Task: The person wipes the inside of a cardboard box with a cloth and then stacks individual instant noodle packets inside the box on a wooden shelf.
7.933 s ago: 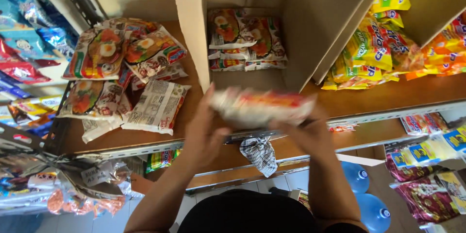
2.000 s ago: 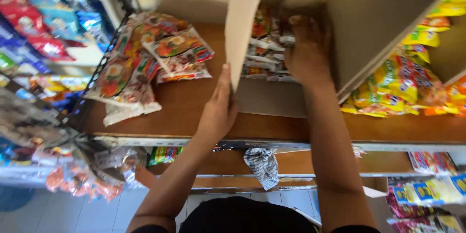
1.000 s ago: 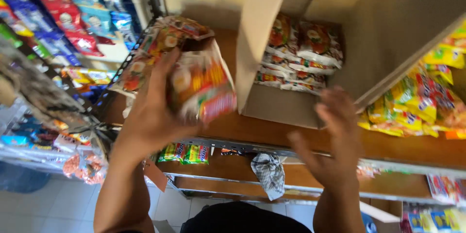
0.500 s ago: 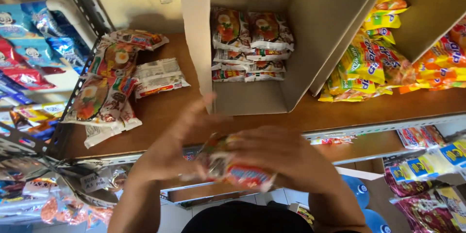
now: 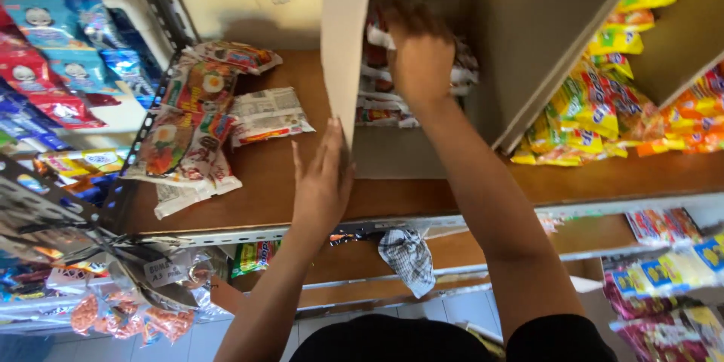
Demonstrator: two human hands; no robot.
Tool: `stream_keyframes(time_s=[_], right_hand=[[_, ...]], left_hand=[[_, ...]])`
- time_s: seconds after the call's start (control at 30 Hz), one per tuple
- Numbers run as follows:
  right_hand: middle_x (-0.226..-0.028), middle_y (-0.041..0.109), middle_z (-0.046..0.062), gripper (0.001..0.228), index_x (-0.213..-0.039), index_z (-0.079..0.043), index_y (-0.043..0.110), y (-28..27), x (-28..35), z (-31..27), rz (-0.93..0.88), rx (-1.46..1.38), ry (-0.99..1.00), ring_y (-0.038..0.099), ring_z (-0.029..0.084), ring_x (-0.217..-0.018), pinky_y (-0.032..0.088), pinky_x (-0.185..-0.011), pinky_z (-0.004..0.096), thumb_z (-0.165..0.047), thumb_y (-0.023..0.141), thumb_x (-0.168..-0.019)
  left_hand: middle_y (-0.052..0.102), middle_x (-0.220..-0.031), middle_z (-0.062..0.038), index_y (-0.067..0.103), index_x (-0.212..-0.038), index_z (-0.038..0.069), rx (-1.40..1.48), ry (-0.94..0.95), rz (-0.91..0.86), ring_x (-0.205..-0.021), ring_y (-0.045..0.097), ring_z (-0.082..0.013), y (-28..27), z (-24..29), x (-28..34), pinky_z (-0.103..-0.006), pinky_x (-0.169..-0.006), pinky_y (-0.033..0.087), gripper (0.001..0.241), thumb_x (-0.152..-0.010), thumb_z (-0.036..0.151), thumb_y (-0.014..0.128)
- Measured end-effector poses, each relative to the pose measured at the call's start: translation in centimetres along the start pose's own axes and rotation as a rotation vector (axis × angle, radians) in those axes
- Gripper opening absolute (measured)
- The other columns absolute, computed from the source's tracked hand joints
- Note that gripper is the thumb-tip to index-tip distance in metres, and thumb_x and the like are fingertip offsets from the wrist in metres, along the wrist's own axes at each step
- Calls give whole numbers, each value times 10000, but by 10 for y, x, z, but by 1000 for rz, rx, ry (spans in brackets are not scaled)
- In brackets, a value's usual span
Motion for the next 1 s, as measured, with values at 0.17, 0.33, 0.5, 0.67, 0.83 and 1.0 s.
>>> stream_keyframes(time_s=[0.17, 0.33, 0.5, 0.67, 0.83, 1.0], right_hand=[[-1506, 560, 246, 704, -1507, -100, 606, 66, 9, 11, -175, 35, 8, 517, 447, -1348, 448, -1088, 527, -24, 674, -811], [-1624, 204, 305, 885, -1585, -53, 335, 80, 9, 4, -536, -114, 66, 155, 529, -1479, 130, -1139, 682, -339, 752, -860], [-1667, 224, 287, 854, -1648, -56, 310, 16, 28, -8, -382, -136, 19, 199, 522, -1518, 170, -1212, 673, -384, 765, -1005], [-1674, 383, 236, 599, -1584, -48, 456, -98, 61, -40, -67, -427, -1, 377, 410, -1578, 312, -1284, 470, -139, 788, -1093], [-1552, 487, 229, 491, -1437, -16, 568, -137, 85, -60, 5, -468, 9, 453, 410, -1491, 338, -1280, 494, -67, 757, -987], [-1535, 503, 221, 384, -1346, 8, 599, -140, 98, -56, 24, -486, 16, 458, 405, -1489, 347, -1282, 481, -37, 754, -998]], left_hand=[[402, -1646, -141, 221, -1634, 85, 70, -63, -17, -1486, 451, -252, 3, -10, 4, -661, -1242, 156, 792, -972, 99, 655], [434, -1625, -137, 236, -1628, 105, 126, -56, -49, -1486, 461, -281, -10, -2, 2, -669, -1223, 173, 797, -954, 89, 661], [433, -1617, -127, 293, -1626, 179, -105, -34, 170, -1537, 380, -370, -96, -26, 7, -647, -1294, 208, 851, -935, 240, 786], [386, -1588, -248, 242, -1600, 98, -516, -580, 216, -1433, 289, -518, -186, -115, 21, -746, -1079, 191, 1314, -617, 572, 974], [508, -1430, -175, 217, -1639, 140, -427, -455, 194, -1287, 474, -442, -176, -135, 27, -639, -1117, 326, 1233, -685, 418, 949], [513, -1354, -184, 277, -1656, 141, -374, -257, 300, -1272, 466, -419, -179, -124, 29, -543, -1143, 385, 1172, -690, 266, 931]])
Point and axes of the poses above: each hand's wrist, its own x-axis away from the middle knuckle, its own y-axis out of the palm, z = x × y, the point moved 10 cm from there along -x, towards the middle knuckle
